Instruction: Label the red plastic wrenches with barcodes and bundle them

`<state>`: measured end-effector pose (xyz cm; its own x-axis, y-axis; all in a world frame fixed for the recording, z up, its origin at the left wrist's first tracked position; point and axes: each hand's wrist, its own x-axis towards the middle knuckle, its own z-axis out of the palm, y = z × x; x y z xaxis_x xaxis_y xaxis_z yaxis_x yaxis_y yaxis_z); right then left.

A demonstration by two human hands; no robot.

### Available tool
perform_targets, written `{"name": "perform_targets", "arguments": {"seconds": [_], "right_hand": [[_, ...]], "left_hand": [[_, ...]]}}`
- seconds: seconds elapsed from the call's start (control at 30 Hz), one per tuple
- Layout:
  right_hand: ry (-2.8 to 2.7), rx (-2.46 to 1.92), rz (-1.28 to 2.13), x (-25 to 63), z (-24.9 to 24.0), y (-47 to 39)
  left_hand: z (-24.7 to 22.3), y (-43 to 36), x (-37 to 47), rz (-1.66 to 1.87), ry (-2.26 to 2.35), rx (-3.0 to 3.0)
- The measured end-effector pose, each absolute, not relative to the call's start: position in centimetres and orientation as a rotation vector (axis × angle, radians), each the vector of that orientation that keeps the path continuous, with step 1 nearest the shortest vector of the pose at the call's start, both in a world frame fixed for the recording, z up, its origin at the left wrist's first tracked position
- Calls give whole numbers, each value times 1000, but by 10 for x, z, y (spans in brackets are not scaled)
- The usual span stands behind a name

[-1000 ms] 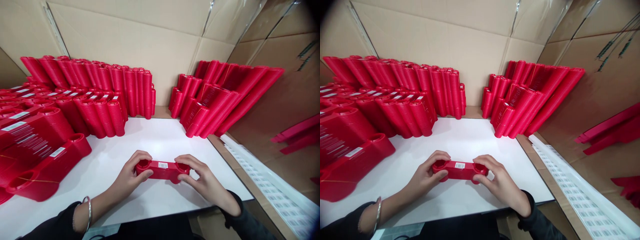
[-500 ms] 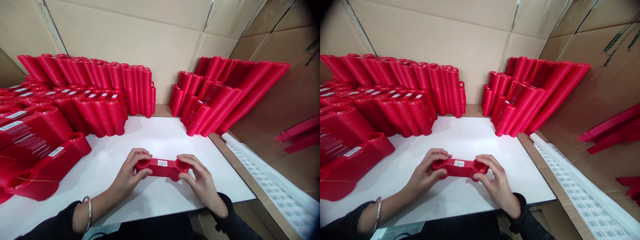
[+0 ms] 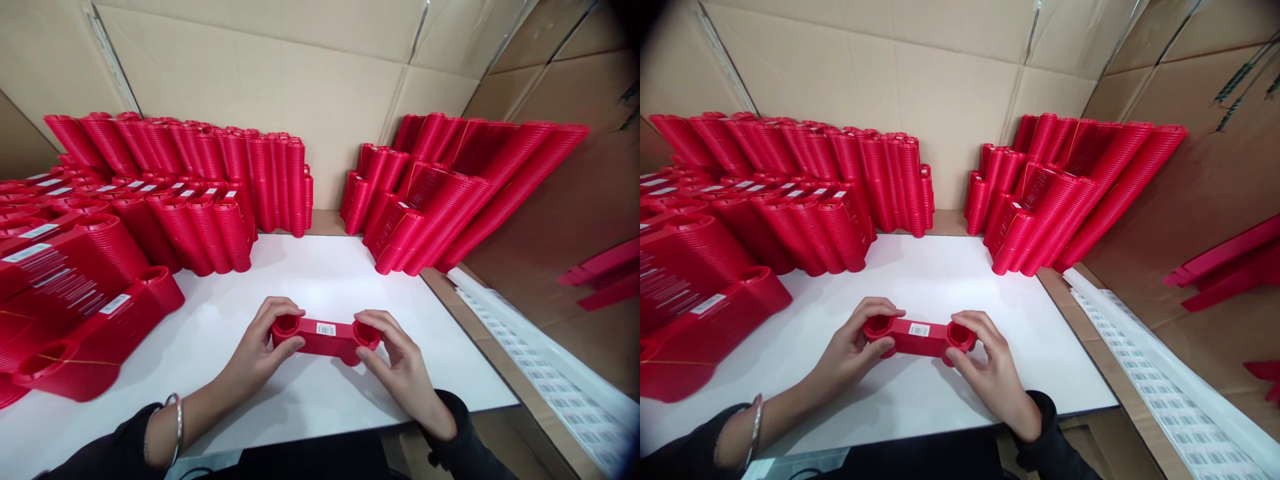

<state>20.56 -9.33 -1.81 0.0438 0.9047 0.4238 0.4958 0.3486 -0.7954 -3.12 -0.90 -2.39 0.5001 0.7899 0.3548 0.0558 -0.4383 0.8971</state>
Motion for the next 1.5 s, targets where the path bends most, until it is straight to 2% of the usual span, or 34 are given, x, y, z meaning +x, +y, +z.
{"name": "perform_targets", "arguments": {"seconds": [0.33, 0.47, 0.77, 1.5], "right_hand": [[-1507, -1179, 533, 219, -23, -102], [-1367, -1291, 492, 226, -12, -109], [-1526, -1524, 782, 208, 2, -107], [-1338, -1460, 929, 188, -12, -131]], "left_hand": [[-26, -11, -28, 983, 751, 1734], [-24, -10, -28, 972, 774, 1752], [-28, -9, -31, 964, 745, 1814], [-23, -11, -32, 859, 629, 1766]]}}
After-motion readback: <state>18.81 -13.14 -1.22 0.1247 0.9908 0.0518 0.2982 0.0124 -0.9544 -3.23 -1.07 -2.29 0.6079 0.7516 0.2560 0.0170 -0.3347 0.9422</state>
